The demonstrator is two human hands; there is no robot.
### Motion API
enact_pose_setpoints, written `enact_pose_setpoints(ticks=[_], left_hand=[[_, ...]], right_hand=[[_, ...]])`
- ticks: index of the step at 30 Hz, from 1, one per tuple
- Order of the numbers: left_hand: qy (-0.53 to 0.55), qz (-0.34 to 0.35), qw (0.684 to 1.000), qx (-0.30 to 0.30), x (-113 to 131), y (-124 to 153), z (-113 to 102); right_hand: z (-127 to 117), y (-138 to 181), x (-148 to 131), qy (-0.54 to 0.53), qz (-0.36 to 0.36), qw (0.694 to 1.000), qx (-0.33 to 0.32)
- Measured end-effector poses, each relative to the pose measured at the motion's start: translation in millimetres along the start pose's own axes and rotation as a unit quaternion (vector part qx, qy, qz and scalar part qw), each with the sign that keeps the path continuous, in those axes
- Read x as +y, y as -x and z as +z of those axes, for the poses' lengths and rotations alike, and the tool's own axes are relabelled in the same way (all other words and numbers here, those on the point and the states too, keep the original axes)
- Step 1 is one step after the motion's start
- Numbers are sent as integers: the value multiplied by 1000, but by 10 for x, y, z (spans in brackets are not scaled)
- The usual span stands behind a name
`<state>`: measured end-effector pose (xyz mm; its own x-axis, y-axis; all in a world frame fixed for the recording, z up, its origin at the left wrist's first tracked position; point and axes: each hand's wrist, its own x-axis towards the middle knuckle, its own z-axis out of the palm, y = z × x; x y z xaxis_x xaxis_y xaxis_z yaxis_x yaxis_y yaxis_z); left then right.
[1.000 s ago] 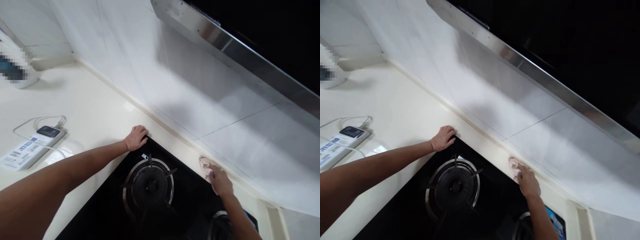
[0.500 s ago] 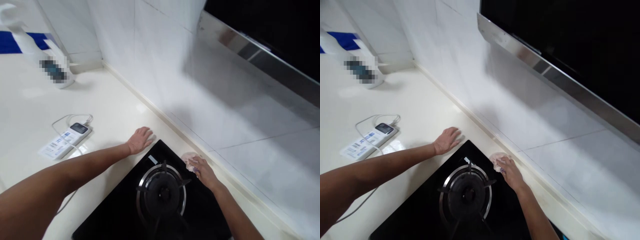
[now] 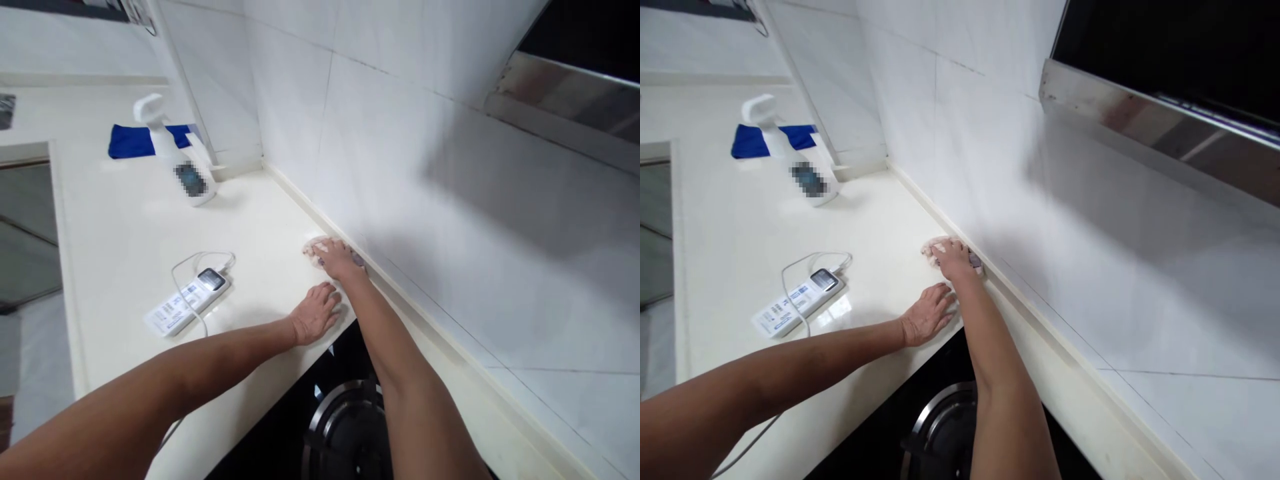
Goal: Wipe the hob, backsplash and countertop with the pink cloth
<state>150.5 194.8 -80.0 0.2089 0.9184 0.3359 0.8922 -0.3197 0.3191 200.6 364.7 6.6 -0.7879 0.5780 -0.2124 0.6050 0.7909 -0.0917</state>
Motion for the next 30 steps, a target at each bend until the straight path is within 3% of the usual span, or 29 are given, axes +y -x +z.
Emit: enact_pose_setpoints(ticks=[2,4,8,11,14,17,20,22,25,27,30], left_hand=[[-18,-15,999,-24,10,-4,-27],[-32,-32,998,-42,28,-10,-52],[-46,-43,997,-45,79,-28,-84],[-58,-41,996,-48,111,-48,-97],[-67,-35,996,-52,125,-63,-111],[-73,-24,995,-58,122,-64,-127],[-72,-14,996,-54,104,-55,-136],[-69,-9,997,-45,80,-48,-130],[-63,-7,997,-31,28,-46,-105],[-54,-10,998,-23,-4,-49,-92],[-38,-12,999,-25,-30,-57,-93]], right_hand=[[10,140,50,-14,-14,1000,-7],[99,488,215,-39,-26,999,2],[516,1603,719,-86,0,992,94],[892,2460,1042,-89,58,980,168],[1027,2892,1169,-113,108,963,221],[739,2653,1025,-131,145,934,299],[183,1888,665,-96,97,924,358],[-138,1312,406,-33,72,945,318],[-321,715,151,59,70,982,165],[-252,618,117,87,74,988,101],[-27,929,255,95,105,985,95]])
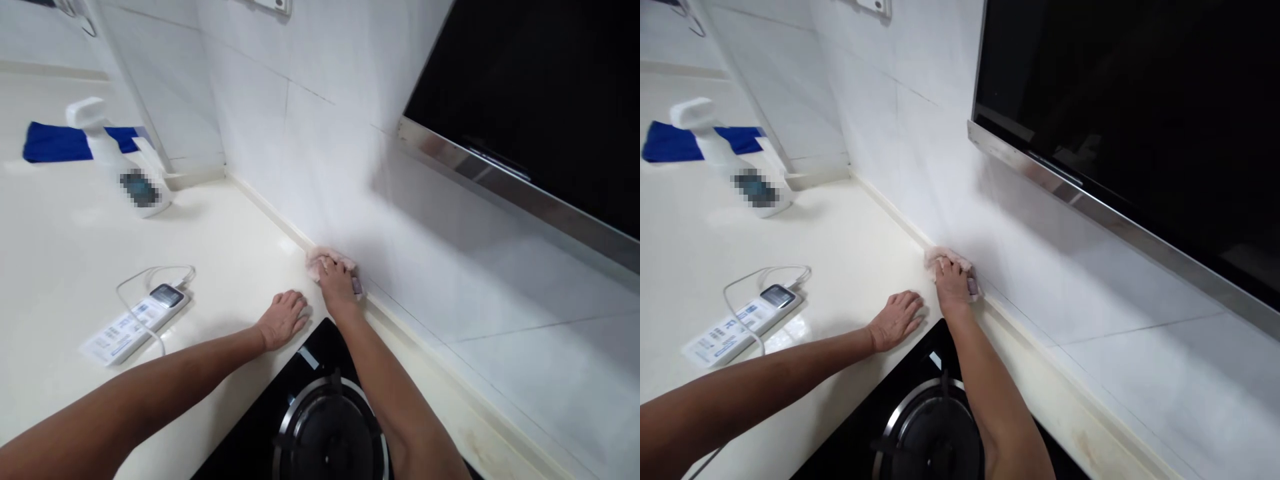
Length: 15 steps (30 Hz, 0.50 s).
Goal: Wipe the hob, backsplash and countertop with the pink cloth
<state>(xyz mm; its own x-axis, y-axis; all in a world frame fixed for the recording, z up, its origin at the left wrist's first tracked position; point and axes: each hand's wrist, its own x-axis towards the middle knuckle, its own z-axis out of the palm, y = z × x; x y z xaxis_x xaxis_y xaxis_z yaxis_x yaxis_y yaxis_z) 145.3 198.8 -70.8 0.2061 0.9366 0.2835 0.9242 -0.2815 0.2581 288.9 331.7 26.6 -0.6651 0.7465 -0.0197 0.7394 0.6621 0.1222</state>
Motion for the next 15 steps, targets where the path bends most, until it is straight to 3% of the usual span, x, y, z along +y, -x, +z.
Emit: enact_pose_setpoints(ticks=[3,7,10,13,15], left_hand=[[1,-5,1000,-10,-3,-8,-16],[-5,-7,1000,-16,2,-25,-32],[-6,-5,1000,-13,15,-39,-43],[-11,-5,1000,-10,39,-47,-54],[-16,-3,1000,-11,59,-49,-60]], right_hand=[[161,678,397,3,61,998,-6],[337,1842,1030,11,183,983,-32],[442,2618,1396,29,248,968,-9],[456,3025,1567,5,296,955,18],[391,3020,1549,-36,330,942,57]])
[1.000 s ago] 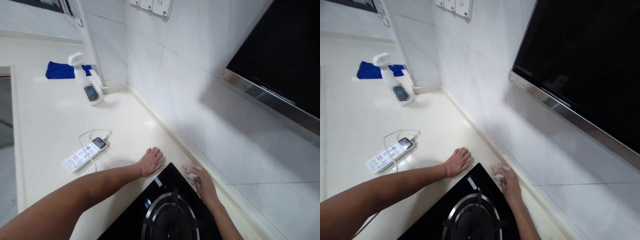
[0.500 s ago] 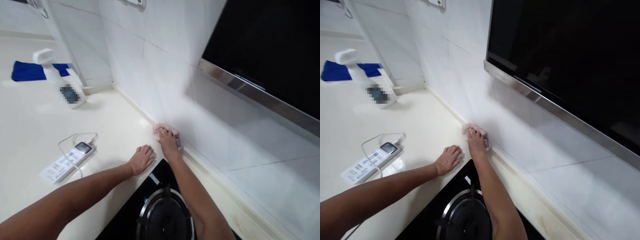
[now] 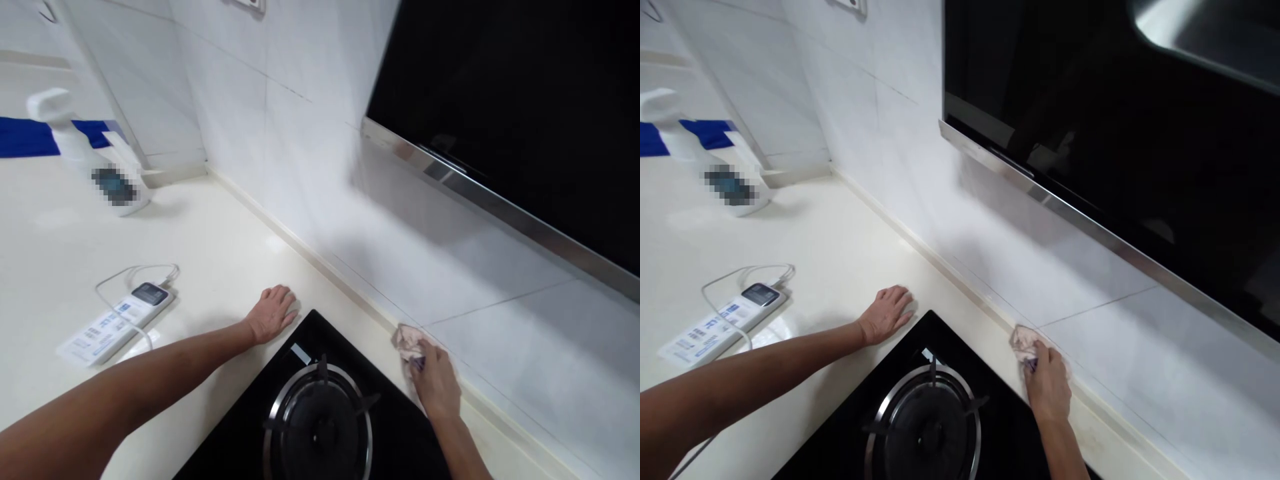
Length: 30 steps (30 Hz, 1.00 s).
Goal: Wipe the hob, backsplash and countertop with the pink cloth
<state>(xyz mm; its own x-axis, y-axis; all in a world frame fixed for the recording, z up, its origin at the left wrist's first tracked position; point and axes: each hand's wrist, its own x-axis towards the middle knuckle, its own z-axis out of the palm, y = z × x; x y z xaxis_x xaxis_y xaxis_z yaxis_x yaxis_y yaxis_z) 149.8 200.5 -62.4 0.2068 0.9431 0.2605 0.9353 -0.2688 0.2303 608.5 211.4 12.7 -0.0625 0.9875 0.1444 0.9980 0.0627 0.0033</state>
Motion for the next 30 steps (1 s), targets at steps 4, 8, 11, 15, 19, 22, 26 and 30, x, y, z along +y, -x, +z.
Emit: enact_pose_setpoints(ticks=[4,8,11,15,19,22,26,30], left_hand=[[-12,7,1000,-4,24,2,-10],[2,8,1000,-2,19,14,-8],[16,8,1000,1,6,24,6],[11,7,1000,2,-11,31,29],[28,4,1000,4,-32,32,34],[43,-6,999,10,-39,23,22],[46,-8,999,-3,-20,8,4],[30,-18,999,-17,18,-8,-7]], right_hand=[[-155,-337,-711,-112,-33,988,106],[-213,-1017,-1951,-115,-189,966,134],[-168,-1502,-2790,-61,-293,951,71],[-73,-1771,-3309,3,-348,938,-1],[-81,-1685,-3111,23,-362,932,1],[-94,-1476,-2597,34,-328,944,9],[-48,-936,-1465,50,-168,985,-12],[6,-262,-202,109,-72,991,20]])
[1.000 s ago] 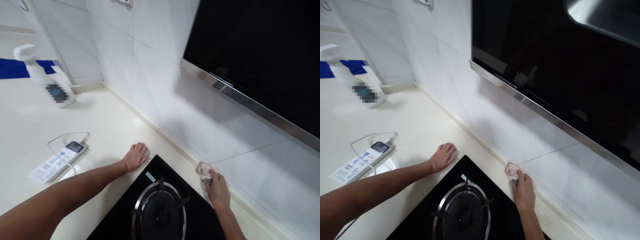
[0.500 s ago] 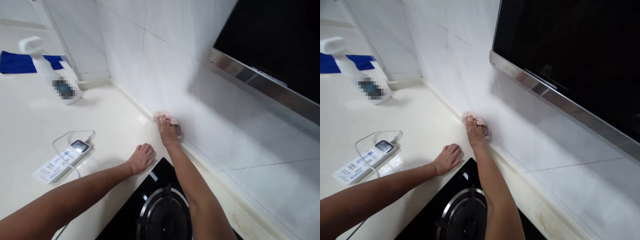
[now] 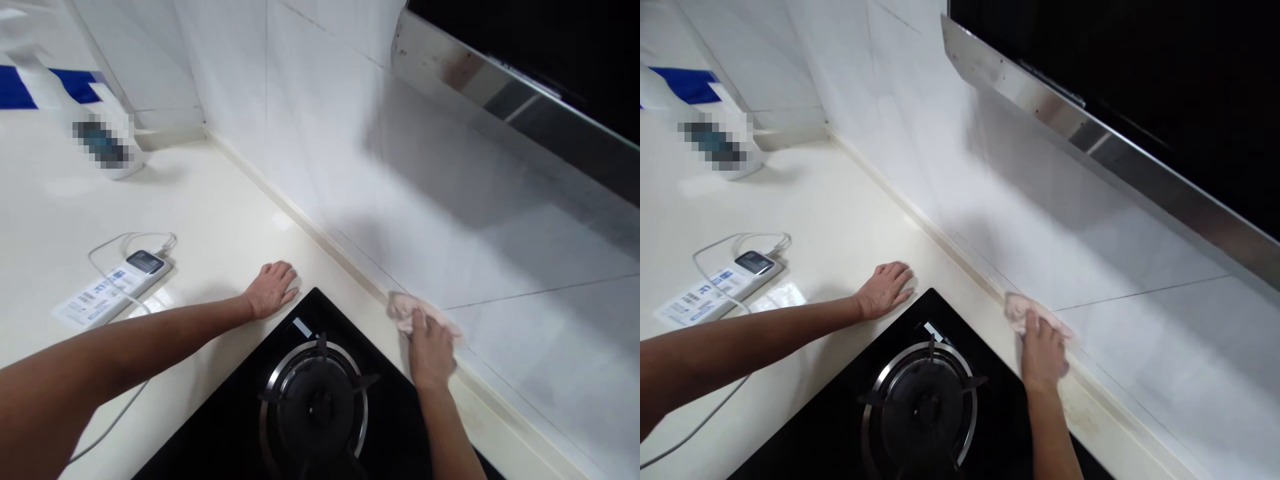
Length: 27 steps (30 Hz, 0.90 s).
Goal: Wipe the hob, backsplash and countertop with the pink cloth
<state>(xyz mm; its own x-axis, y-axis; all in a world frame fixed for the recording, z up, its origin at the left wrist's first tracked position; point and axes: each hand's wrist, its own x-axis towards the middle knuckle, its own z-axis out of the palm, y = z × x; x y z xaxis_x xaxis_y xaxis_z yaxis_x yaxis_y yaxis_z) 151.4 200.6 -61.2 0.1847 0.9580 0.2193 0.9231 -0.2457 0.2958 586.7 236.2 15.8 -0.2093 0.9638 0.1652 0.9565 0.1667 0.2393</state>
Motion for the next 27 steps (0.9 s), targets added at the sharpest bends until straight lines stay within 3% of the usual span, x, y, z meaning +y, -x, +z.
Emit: enact_pose_setpoints(ticks=[3,6,10,13,18,22,25,27], left_hand=[[-16,-1,1000,-13,28,-12,-5],[-35,5,999,-26,43,-17,-7],[-44,11,998,-33,47,-10,-6],[-42,11,998,-39,53,-3,-11],[-37,15,998,-47,79,2,-45],[-41,20,998,-53,92,7,-79],[-33,16,998,-51,79,10,-90],[-23,14,998,-49,63,10,-91]], right_hand=[[164,376,406,14,18,999,26],[234,388,280,-8,26,999,41],[117,32,-312,-42,62,997,7],[-69,-392,-813,-59,42,997,-39],[-322,-1166,-1782,-65,-82,995,4],[-441,-1590,-2571,-51,-170,983,38],[-516,-1729,-2874,-57,-162,985,31],[-556,-1725,-2842,-53,-174,983,25]])
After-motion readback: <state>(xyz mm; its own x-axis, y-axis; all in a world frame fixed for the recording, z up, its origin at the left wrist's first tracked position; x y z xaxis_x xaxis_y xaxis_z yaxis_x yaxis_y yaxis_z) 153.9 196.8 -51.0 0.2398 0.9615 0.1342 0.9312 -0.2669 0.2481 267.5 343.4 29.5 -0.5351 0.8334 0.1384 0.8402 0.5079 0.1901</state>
